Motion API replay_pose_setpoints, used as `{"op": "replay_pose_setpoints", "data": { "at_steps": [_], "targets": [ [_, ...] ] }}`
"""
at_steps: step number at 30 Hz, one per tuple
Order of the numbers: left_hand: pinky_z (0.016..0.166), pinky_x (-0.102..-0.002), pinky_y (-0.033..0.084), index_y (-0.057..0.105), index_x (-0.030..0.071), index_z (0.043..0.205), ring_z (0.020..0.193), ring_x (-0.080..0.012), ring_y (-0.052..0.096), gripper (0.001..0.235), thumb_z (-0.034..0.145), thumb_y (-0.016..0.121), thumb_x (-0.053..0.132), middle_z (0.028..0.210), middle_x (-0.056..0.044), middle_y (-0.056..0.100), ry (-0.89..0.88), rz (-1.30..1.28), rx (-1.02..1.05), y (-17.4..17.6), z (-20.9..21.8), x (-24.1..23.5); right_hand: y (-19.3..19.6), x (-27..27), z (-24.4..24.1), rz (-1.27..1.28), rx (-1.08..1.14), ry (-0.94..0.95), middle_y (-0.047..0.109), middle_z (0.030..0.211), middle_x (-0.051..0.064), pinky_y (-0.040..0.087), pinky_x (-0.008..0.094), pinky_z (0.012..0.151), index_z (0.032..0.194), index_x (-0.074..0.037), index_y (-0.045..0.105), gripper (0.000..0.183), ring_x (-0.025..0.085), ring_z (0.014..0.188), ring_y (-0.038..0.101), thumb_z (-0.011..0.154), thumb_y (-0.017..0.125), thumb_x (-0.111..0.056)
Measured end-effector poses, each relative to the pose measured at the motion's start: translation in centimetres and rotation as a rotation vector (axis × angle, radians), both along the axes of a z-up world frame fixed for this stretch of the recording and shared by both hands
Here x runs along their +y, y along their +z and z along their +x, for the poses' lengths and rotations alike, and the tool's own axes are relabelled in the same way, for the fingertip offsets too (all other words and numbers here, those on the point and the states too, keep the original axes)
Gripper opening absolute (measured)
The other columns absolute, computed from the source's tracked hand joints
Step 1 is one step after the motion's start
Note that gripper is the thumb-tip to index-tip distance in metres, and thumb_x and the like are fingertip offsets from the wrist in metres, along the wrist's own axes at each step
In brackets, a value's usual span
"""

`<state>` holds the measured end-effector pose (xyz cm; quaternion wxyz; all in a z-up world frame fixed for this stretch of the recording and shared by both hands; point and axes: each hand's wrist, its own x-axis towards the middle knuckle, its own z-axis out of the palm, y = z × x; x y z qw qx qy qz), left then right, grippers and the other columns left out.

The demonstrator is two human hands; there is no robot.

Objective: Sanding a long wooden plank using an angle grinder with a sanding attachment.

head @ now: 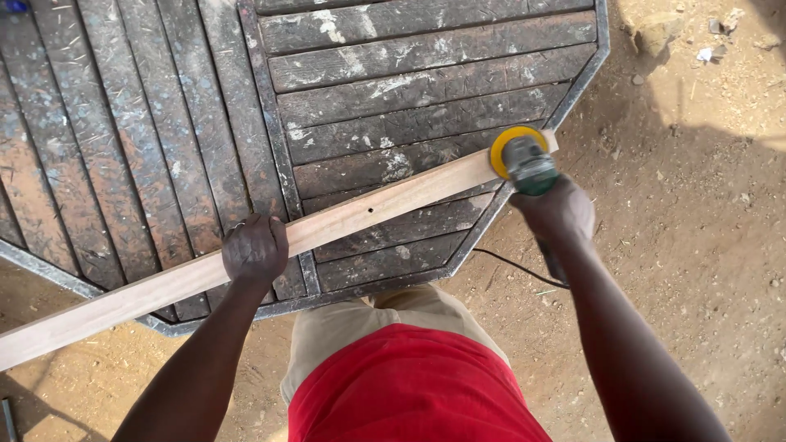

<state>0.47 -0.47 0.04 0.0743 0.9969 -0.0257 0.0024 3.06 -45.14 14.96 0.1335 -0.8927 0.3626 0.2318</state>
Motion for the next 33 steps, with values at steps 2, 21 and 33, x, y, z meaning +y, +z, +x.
{"op": "replay_pose_setpoints", "data": {
  "at_steps": [2, 21, 33],
  "targets": [
    [0.072, -0.042, 0.056, 0.071, 0.013, 0.076, 0.074, -0.0314, 0.073, 0.041, 0.103, 0.045, 0.029, 0.072, -0.008, 0.069, 0.012, 0.014, -0.024, -0.7, -0.1, 0.0, -1.5, -3.0, -0.2, -0.026, -0.042, -0.01, 0.073, 0.097, 0.023, 0.054, 0.054, 0.084, 0.115, -0.005, 0.069, 0.06, 0.044, 0.103, 0.07, 0.071, 0.08, -0.045],
    [0.075, -0.041, 0.056, 0.071, 0.015, 0.077, 0.076, -0.0294, 0.074, 0.043, 0.105, 0.043, 0.03, 0.073, -0.006, 0.07, -0.001, -0.023, -0.039, -1.2, -0.2, 0.6, -1.4, 12.5, -2.0, 0.2, 0.15, 0.169, 0.071, 0.117, 0.027, 0.054, 0.057, 0.096, 0.131, -0.008, 0.064, 0.071, 0.047, 0.118, 0.065, 0.075, 0.081, -0.048],
    [0.087, -0.045, 0.056, 0.075, 0.01, 0.093, 0.091, -0.032, 0.075, 0.05, 0.109, 0.032, 0.031, 0.089, -0.012, 0.076, 0.002, -0.071, 0.242, 1.2, 0.9, 0.4, 2.5, 15.3, -4.7, 0.145, 0.013, -0.027, 0.072, 0.112, 0.029, 0.054, 0.056, 0.095, 0.124, -0.001, 0.068, 0.069, 0.047, 0.114, 0.068, 0.073, 0.087, -0.042]
  ]
}}
